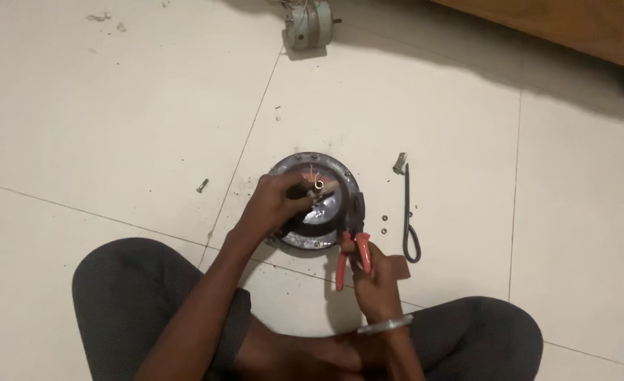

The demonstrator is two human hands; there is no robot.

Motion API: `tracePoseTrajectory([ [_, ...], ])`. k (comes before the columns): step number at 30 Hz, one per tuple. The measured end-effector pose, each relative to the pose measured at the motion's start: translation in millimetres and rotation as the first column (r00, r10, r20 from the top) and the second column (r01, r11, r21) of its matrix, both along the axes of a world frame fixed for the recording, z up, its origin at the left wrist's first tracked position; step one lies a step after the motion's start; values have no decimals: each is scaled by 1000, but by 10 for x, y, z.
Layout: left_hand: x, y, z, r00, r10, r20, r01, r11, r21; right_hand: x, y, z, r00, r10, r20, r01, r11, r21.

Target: The person sits on the tiled floor and assembles a round metal base fixture. They pick up small screws and fittings, position a metal tube on the base, and use pliers and a screwdriver to tighten and secure the parts together by hand and with tools.

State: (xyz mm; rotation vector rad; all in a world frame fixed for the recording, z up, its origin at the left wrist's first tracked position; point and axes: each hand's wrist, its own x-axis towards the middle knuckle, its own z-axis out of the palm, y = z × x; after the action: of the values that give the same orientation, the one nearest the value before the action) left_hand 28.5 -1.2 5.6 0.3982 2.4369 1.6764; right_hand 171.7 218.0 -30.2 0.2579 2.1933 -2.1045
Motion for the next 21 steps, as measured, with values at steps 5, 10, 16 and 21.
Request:
tracePoseTrajectory([
  [5,-27,1,-8,999,-7,-33,8,1000,11,-128,-32,53,933,11,359,-96,970,222],
  [10,-44,15,10,999,-8,41,9,1000,-12,-52,-216,233,991,-19,132,-68,778,625],
  [16,-50,13,68,1000,-17,4,17,999,46,-17,-448,533,963,183,-198,166,178,970],
  [21,-63,0,81,999,-24,44,24,1000,2,-58,-501,615,930,252,-266,248,102,963],
])
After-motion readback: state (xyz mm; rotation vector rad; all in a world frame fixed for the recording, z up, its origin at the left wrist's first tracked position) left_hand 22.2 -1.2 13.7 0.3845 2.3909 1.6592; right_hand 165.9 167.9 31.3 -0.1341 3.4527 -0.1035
